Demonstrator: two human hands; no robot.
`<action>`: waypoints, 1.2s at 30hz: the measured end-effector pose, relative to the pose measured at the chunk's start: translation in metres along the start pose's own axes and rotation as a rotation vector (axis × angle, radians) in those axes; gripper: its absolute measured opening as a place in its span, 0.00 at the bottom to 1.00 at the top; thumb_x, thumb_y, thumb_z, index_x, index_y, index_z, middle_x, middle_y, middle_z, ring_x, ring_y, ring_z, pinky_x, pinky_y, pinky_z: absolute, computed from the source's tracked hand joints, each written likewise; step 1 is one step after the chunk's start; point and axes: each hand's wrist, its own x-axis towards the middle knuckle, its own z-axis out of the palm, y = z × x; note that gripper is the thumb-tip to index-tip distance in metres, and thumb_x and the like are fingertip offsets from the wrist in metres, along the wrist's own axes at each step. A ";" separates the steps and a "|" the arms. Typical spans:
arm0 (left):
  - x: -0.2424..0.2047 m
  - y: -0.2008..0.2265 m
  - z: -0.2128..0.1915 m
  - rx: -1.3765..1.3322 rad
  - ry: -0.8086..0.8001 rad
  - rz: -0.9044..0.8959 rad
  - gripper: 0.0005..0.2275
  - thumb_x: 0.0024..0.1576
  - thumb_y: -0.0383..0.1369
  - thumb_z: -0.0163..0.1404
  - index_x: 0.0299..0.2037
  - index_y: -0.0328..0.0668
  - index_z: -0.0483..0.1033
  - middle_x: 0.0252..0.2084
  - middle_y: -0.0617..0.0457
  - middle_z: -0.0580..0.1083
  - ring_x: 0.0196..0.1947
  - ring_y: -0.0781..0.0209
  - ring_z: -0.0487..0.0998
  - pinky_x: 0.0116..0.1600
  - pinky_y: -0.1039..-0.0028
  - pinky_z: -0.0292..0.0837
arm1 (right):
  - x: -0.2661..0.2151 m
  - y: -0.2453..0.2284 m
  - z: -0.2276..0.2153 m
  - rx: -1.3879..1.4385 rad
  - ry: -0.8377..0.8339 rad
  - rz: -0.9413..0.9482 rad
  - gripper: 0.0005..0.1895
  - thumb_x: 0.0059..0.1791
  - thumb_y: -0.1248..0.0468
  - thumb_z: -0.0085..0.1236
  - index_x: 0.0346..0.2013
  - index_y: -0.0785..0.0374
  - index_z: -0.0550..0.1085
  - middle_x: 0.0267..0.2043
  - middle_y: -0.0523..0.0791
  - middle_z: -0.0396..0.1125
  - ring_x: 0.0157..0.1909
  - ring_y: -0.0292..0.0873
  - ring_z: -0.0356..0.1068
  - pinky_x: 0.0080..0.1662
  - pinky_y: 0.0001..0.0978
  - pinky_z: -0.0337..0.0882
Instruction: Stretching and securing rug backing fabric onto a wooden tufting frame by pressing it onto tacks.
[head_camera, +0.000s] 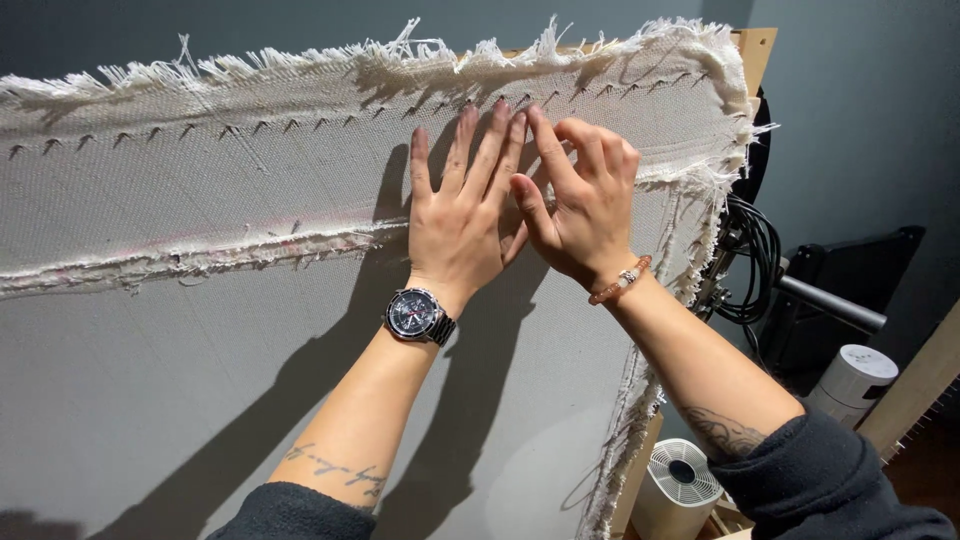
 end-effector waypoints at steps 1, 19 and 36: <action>-0.002 -0.001 0.000 0.004 0.001 -0.002 0.36 0.68 0.55 0.41 0.81 0.44 0.47 0.82 0.49 0.46 0.81 0.47 0.42 0.77 0.36 0.32 | 0.002 -0.004 -0.002 0.003 0.002 -0.002 0.33 0.62 0.41 0.37 0.74 0.56 0.64 0.59 0.47 0.64 0.58 0.48 0.61 0.58 0.46 0.58; -0.013 -0.033 0.011 0.087 0.341 -0.021 0.32 0.63 0.53 0.44 0.74 0.44 0.62 0.73 0.46 0.62 0.75 0.46 0.57 0.77 0.40 0.44 | 0.037 -0.006 -0.016 0.078 0.152 -0.138 0.22 0.54 0.55 0.65 0.63 0.55 0.77 0.53 0.44 0.66 0.56 0.51 0.65 0.56 0.42 0.60; 0.054 -0.051 -0.018 0.078 0.535 0.103 0.08 0.56 0.19 0.49 0.30 0.46 0.68 0.34 0.53 0.69 0.35 0.53 0.69 0.38 0.68 0.69 | 0.095 0.016 -0.013 0.236 -0.089 -0.376 0.05 0.52 0.72 0.61 0.36 0.66 0.72 0.39 0.50 0.67 0.40 0.52 0.63 0.46 0.41 0.67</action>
